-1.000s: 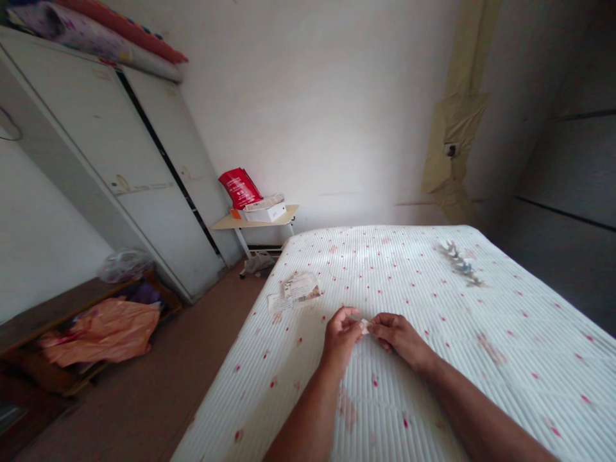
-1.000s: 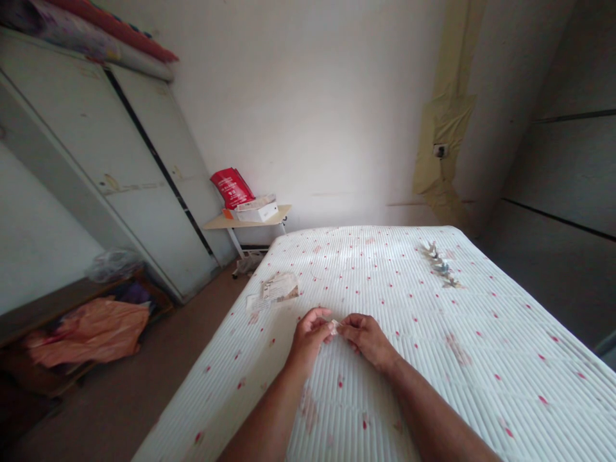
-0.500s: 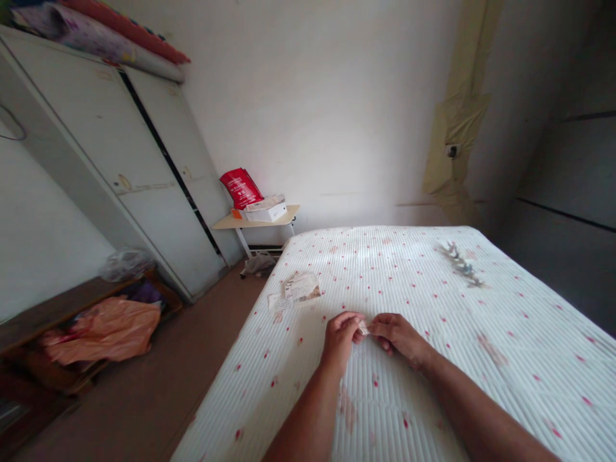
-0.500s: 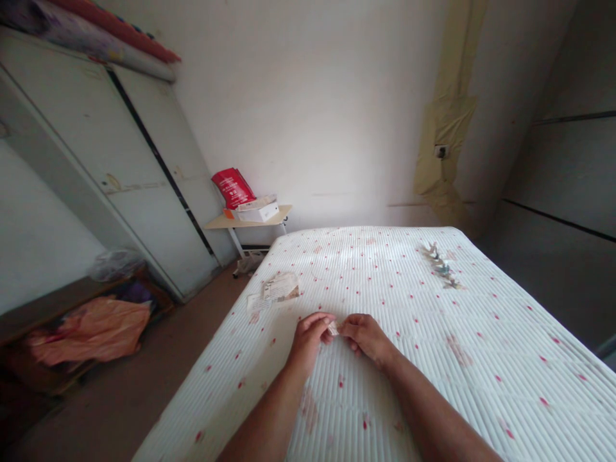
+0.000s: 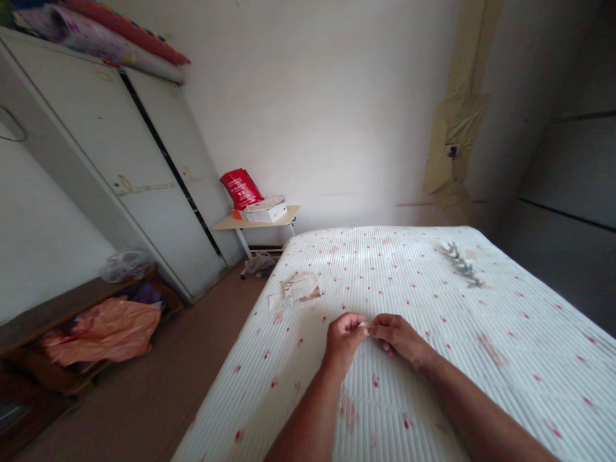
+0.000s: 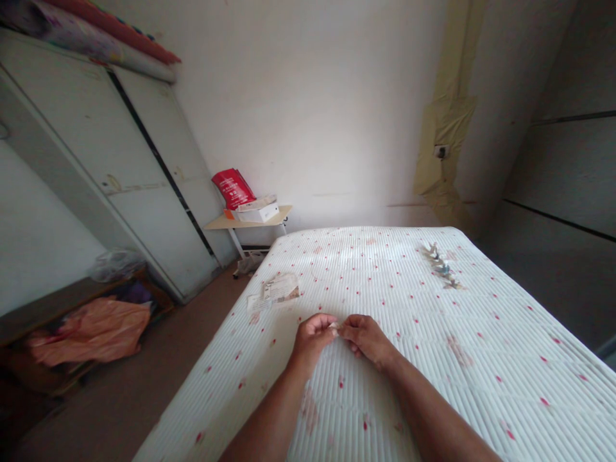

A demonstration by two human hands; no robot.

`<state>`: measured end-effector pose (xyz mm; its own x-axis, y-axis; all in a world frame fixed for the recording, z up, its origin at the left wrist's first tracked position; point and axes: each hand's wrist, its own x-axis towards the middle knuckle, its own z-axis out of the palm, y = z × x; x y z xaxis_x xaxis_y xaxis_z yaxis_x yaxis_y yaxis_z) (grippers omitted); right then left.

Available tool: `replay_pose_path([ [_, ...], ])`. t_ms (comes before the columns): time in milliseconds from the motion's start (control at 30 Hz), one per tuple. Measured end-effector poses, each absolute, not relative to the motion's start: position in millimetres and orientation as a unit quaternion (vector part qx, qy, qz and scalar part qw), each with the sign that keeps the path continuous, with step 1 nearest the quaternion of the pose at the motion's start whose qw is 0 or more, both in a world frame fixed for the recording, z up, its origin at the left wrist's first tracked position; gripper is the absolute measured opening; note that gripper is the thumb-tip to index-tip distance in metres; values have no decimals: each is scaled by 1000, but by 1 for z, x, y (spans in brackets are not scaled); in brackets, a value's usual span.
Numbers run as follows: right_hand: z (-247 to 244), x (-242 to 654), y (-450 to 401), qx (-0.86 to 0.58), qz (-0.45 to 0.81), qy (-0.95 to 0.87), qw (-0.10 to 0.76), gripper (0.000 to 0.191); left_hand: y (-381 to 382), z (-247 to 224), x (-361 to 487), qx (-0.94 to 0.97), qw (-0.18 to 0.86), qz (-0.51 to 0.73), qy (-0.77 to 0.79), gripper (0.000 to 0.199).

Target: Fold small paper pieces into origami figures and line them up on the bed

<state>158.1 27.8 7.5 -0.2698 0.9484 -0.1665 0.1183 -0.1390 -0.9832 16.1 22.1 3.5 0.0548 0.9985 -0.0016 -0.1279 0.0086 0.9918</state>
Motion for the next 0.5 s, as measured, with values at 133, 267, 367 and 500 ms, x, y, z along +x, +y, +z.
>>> replay_pose_path([
  [133, 5, 160, 28, -460, 588, -552, 371, 29, 21, 2, 15, 502, 538, 517, 436, 19],
  [267, 1, 164, 29, -434, 603, -549, 383, 26, 21, 0, 14, 525, 523, 515, 431, 20],
  [367, 0, 166, 28, -407, 615, -536, 411, 26, 21, 1, 12, 539, 503, 519, 432, 16],
  [500, 0, 168, 28, -368, 614, -527, 458, 25, 23, 3, 9, 533, 486, 532, 443, 13],
])
